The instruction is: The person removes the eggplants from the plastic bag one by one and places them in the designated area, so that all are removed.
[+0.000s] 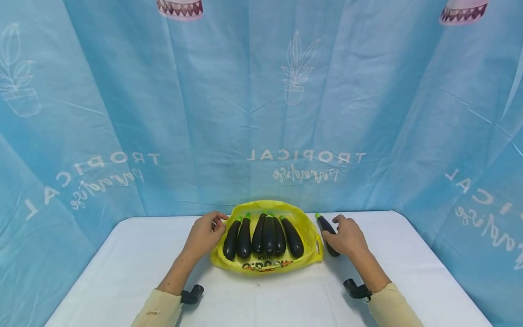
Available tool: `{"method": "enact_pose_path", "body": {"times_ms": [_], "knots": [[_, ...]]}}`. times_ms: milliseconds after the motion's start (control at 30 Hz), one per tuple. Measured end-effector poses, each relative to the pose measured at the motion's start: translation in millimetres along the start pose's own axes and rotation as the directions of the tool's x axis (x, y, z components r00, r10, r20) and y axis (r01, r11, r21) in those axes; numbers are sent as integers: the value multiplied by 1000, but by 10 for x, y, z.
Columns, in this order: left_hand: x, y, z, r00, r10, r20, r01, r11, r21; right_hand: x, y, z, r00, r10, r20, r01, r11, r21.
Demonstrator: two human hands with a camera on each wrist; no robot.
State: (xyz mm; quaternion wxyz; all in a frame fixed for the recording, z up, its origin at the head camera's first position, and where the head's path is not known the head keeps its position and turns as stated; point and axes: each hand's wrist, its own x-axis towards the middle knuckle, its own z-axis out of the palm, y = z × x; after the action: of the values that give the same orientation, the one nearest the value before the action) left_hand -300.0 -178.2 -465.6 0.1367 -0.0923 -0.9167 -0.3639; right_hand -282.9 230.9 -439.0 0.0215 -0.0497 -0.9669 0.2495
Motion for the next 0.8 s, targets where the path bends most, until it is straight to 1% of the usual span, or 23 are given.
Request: {"method": "enact_pose_path", "body": {"times_ms": [233,467,667,800], "knots": [[8,4,-11,1000,11,4,-11,1000,3,-61,-119,-68,998,-58,-27,58,998,-4],[-2,2,6,1000,-4,14,4,1000,2,-172,-220,-111,992,-109,-62,110,994,18],[-6,2,18,1000,-5,12,4,1000,7,-243,-311,-105,980,-171,-106,177,983,50],[-2,9,10,1000,-2,11,2,1000,4,-279,-385,-76,964,-229,-131,239,969,62]]}}
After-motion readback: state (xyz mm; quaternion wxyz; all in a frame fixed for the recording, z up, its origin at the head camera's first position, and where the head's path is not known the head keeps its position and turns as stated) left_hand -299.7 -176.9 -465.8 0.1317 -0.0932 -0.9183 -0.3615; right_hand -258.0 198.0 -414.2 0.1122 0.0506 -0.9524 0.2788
